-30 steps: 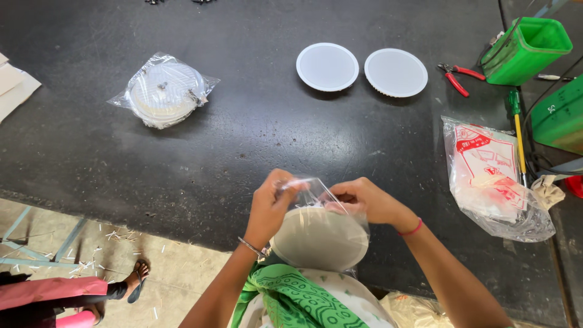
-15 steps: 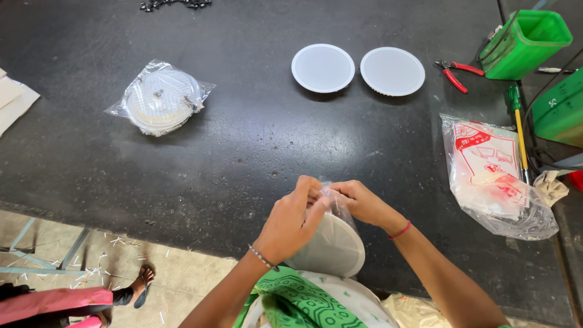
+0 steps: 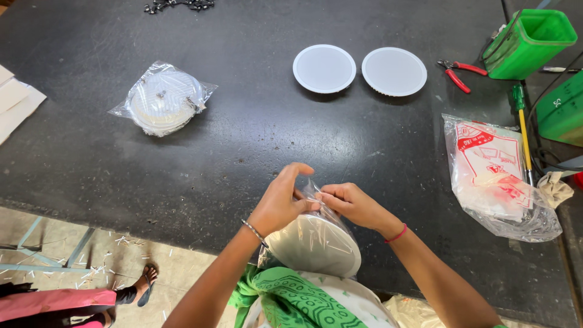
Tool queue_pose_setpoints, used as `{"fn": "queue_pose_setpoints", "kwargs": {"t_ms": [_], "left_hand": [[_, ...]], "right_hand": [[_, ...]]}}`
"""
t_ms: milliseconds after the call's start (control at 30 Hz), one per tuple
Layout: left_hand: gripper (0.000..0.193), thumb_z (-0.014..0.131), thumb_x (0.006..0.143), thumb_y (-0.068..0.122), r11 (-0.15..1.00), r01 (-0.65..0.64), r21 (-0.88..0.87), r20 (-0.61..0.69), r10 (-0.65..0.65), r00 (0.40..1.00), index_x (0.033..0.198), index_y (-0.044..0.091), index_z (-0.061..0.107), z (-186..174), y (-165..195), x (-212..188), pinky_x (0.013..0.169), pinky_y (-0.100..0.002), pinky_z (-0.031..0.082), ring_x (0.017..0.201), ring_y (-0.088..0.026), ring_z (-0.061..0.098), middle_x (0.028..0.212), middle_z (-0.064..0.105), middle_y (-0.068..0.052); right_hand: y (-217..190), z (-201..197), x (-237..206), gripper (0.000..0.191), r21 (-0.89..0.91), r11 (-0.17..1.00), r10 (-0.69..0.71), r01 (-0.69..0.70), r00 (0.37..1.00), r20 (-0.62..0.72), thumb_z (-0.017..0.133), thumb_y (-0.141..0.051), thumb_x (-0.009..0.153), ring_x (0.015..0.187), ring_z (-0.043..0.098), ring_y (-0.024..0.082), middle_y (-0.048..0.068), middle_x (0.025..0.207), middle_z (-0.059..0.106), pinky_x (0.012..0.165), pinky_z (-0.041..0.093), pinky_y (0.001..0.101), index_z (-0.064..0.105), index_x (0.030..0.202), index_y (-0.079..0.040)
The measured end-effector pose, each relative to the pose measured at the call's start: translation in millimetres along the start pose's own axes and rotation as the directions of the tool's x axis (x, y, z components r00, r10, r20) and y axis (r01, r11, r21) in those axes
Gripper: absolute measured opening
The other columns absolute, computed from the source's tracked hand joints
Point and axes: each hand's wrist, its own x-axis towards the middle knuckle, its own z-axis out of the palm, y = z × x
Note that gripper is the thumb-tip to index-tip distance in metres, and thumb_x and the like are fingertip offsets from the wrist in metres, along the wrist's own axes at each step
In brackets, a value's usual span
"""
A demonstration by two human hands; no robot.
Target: The person wraps round LED ceiling panel lights in clear plastic bags at a work table. They open a plastic bag, place a panel light inside, fold the plastic over the fixture, and set the wrapped unit aside, repeating this for multiple panels one at a time.
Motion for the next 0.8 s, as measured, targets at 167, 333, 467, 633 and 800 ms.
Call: {"fn": "queue_pose_setpoints", "kwargs": {"t_ms": [167,333,467,633,800], "left_hand": [[0.012,0.08,0.078,0.004,0.95,-0.244,0.194,-0.045,0.257,0.965,0.084,0.01,0.072,5.4,3.7,-8.1,0.069,-0.032,0.056,0.074,-0.021,0.068,0.084,0.064,-0.005],[0.014,0.069,0.082,0.002,0.733,-0.539,0.415,0.174,0.517,0.838,0.092,0.012,0.07,-2.8,3.3,-19.9,0.08,-0.034,0.056,0.098,-0.024,0.067,0.094,0.068,-0.001],[0.03,0.066,0.081,0.0,0.729,-0.579,0.365,0.242,0.526,0.815,0.108,0.01,0.071,-14.5,11.9,-28.3,0.08,-0.039,0.055,0.1,-0.028,0.065,0.101,0.068,-0.005],[0.017,0.075,0.088,0.012,0.81,-0.453,0.371,0.047,0.471,0.881,0.102,0.008,0.068,-6.9,-4.4,-27.4,0.08,-0.041,0.054,0.095,-0.03,0.066,0.096,0.068,-0.009],[0.008,0.071,0.086,0.005,0.965,-0.144,0.218,-0.314,0.209,0.926,0.093,0.007,0.071,-36.9,-86.2,3.2,0.078,-0.035,0.057,0.086,-0.026,0.072,0.093,0.073,-0.01]], "right_hand": [[-12.1,-0.9,-1.0,0.025,0.155,0.988,-0.022,0.015,0.999,0.044,0.055,-0.026,0.104,0.071,0.055,0.001,-0.006,0.08,0.062,0.062,0.048,0.0213,0.068,0.096,-0.005],[-16.0,-0.8,-3.3,0.023,0.249,0.968,0.03,-0.042,0.998,0.054,0.057,-0.027,0.102,0.071,0.057,0.002,-0.004,0.08,0.062,0.062,0.05,0.0216,0.065,0.096,-0.006],[-16.2,-5.5,-3.3,0.027,0.166,0.985,0.04,-0.041,0.999,0.011,0.058,-0.028,0.103,0.065,0.05,0.005,-0.004,0.073,0.056,0.056,0.044,0.0224,0.065,0.092,-0.005],[-15.5,-5.6,3.8,0.034,0.009,0.999,0.051,-0.051,0.998,-0.042,0.054,-0.035,0.107,0.074,0.051,0.007,0.0,0.086,0.058,0.064,0.046,0.0236,0.067,0.099,-0.004],[-4.4,-3.7,-3.5,0.041,0.319,0.94,0.205,-0.124,0.95,-0.234,0.05,-0.039,0.099,0.1,0.074,0.016,0.004,0.125,0.072,0.083,0.062,0.0326,0.069,0.116,-0.007]]}}
